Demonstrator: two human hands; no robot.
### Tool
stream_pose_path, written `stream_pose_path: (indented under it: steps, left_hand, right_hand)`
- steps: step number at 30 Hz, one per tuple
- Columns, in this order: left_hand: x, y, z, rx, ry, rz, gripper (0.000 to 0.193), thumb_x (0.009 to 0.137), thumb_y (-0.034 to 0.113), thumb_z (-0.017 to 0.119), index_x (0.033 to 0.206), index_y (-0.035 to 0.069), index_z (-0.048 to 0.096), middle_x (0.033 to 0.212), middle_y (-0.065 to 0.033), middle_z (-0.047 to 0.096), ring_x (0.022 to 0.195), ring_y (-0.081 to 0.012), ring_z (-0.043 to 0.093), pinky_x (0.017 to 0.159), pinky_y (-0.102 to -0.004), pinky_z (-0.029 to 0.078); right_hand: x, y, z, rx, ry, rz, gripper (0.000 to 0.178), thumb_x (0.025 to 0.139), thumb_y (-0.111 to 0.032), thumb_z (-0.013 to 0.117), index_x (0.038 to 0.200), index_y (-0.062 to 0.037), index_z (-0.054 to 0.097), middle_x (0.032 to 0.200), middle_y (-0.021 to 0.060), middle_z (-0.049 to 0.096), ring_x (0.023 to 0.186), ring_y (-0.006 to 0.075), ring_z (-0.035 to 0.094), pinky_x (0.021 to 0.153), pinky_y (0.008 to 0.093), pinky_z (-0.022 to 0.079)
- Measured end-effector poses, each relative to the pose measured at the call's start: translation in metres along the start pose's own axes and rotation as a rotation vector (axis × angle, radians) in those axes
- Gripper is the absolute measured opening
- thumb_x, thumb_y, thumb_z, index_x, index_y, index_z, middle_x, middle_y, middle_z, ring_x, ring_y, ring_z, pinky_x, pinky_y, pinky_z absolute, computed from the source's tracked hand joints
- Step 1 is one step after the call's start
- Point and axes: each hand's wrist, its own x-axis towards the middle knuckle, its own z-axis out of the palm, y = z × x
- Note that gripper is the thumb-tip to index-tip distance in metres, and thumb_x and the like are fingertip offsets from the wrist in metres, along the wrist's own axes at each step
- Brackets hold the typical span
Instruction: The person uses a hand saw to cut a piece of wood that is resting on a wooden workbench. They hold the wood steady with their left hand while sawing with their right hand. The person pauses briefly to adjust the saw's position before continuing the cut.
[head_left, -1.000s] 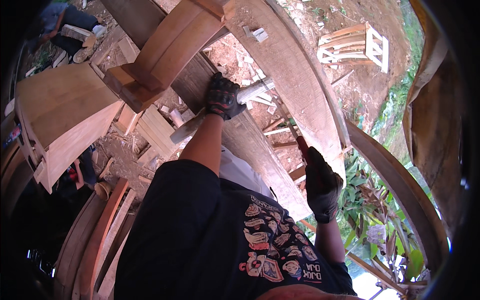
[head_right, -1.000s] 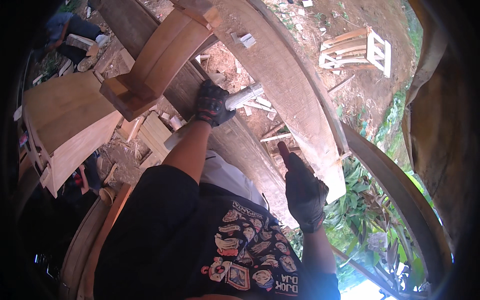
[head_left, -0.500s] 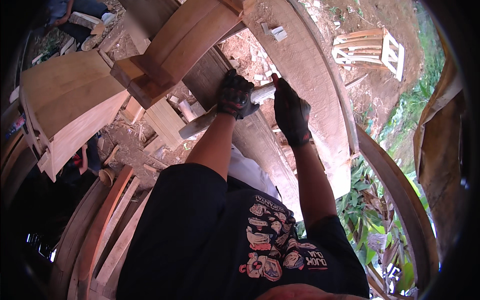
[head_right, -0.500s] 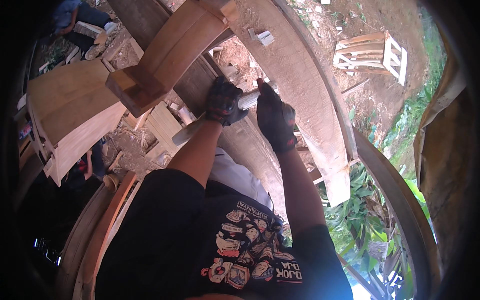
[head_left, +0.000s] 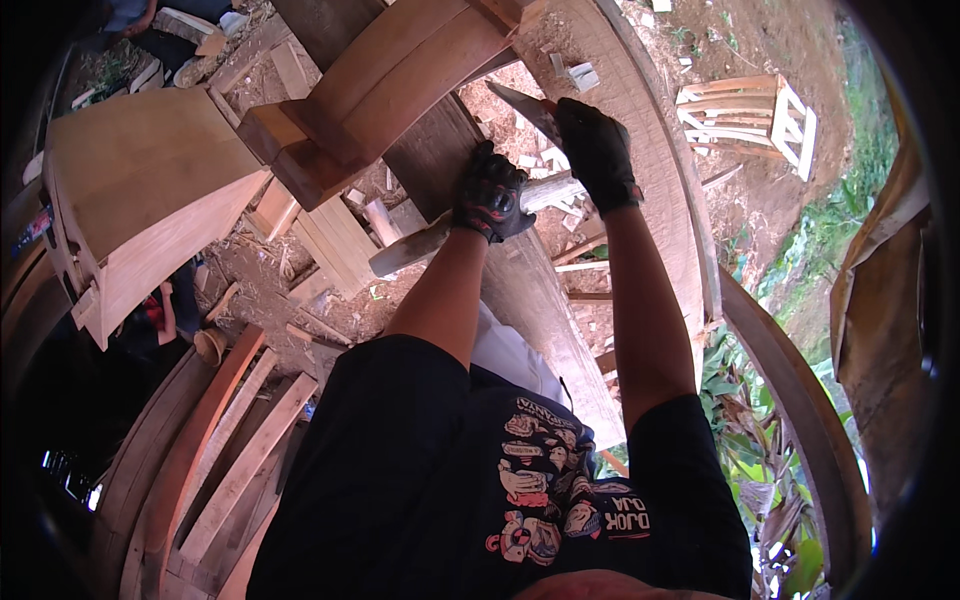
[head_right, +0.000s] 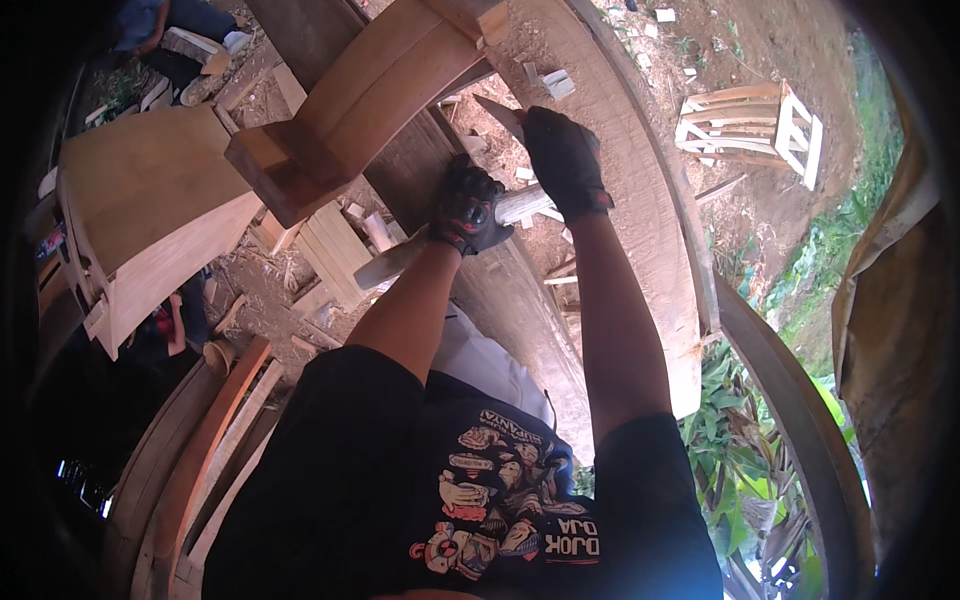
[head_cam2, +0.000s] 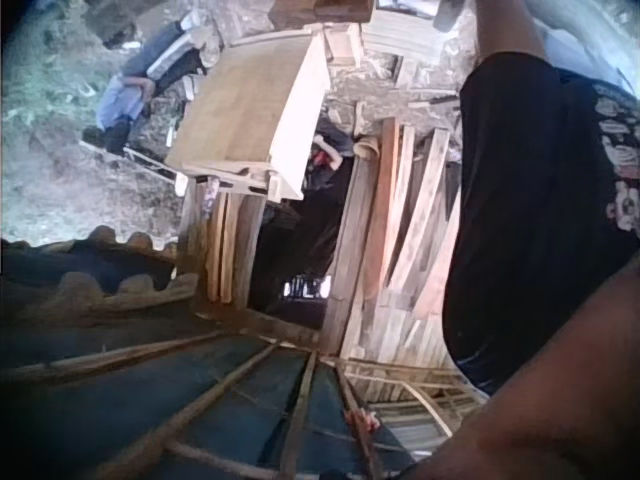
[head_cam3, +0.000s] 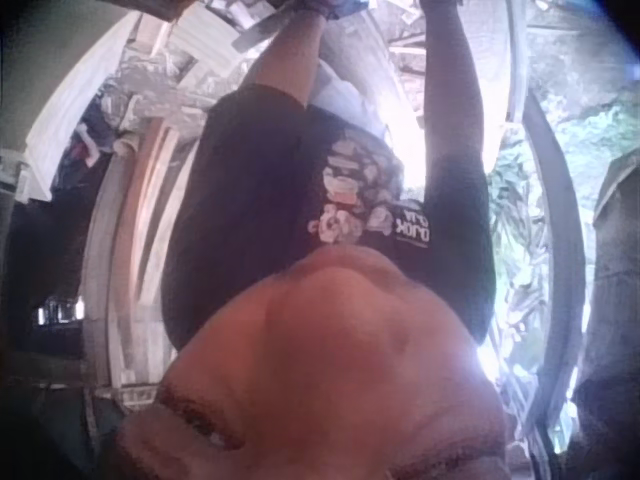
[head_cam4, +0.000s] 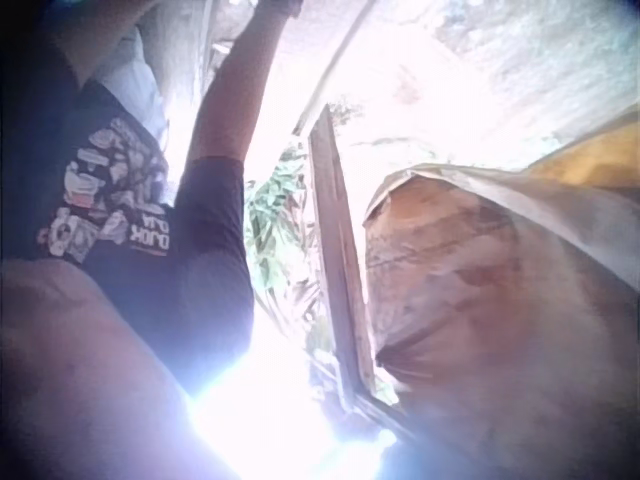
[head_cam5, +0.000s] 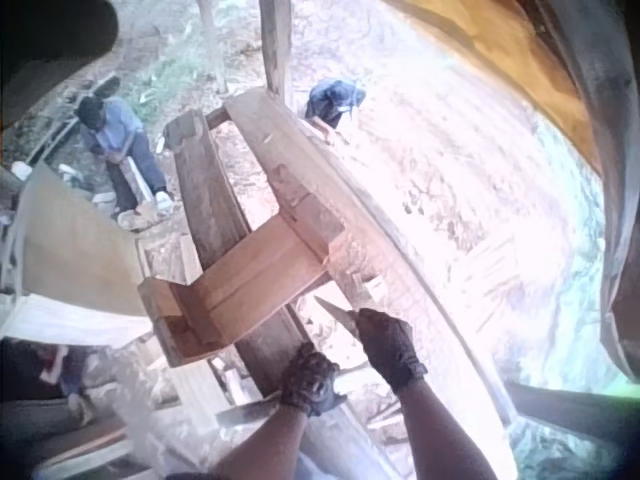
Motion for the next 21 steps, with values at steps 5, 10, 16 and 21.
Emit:
stream_pose_path:
  steps: [5, 10, 16, 21]
  left_hand:
    - [-0.001, -0.002, -0.003, -0.021, 0.001, 0.031, 0.06, 0.074, 0.06, 0.086, 0.113, 0.016, 0.078, 0.119, -0.0128, 0.071, 0.128, -0.0299, 0.061, 0.135, -0.0535, 0.023]
    - [0.002, -0.001, -0.014, -0.014, -0.081, 0.009, 0.063, 0.076, 0.061, 0.086, 0.12, 0.016, 0.077, 0.121, -0.0125, 0.073, 0.13, -0.0296, 0.062, 0.136, -0.0548, 0.021]
    - [0.005, 0.005, -0.018, 0.056, -0.132, -0.017, 0.064, 0.079, 0.061, 0.085, 0.124, 0.016, 0.076, 0.126, -0.0128, 0.074, 0.135, -0.0302, 0.061, 0.136, -0.0552, 0.019]
    - [0.004, 0.008, -0.019, 0.06, -0.095, -0.012, 0.062, 0.079, 0.059, 0.086, 0.122, 0.014, 0.077, 0.124, -0.0138, 0.076, 0.134, -0.0319, 0.062, 0.135, -0.0564, 0.021]
  right_hand:
    - [-0.071, 0.003, -0.024, -0.06, 0.191, -0.022, 0.023, 0.111, -0.026, 0.064, 0.123, -0.0105, 0.078, 0.11, 0.0166, 0.081, 0.101, 0.0372, 0.078, 0.082, 0.0456, 0.063]
    - [-0.134, -0.017, -0.055, -0.12, 0.121, -0.05, 0.027, 0.11, -0.013, 0.065, 0.135, -0.0096, 0.076, 0.13, 0.0149, 0.079, 0.114, 0.0335, 0.079, 0.094, 0.0421, 0.065]
    - [-0.212, -0.069, -0.117, -0.121, 0.13, -0.043, 0.031, 0.104, -0.005, 0.068, 0.135, -0.0051, 0.074, 0.132, 0.0166, 0.078, 0.107, 0.0359, 0.08, 0.085, 0.043, 0.066]
    - [-0.278, -0.09, -0.165, -0.2, 0.057, 0.012, 0.037, 0.1, 0.0, 0.068, 0.137, -0.0038, 0.071, 0.132, 0.0157, 0.079, 0.098, 0.0326, 0.081, 0.078, 0.0411, 0.064]
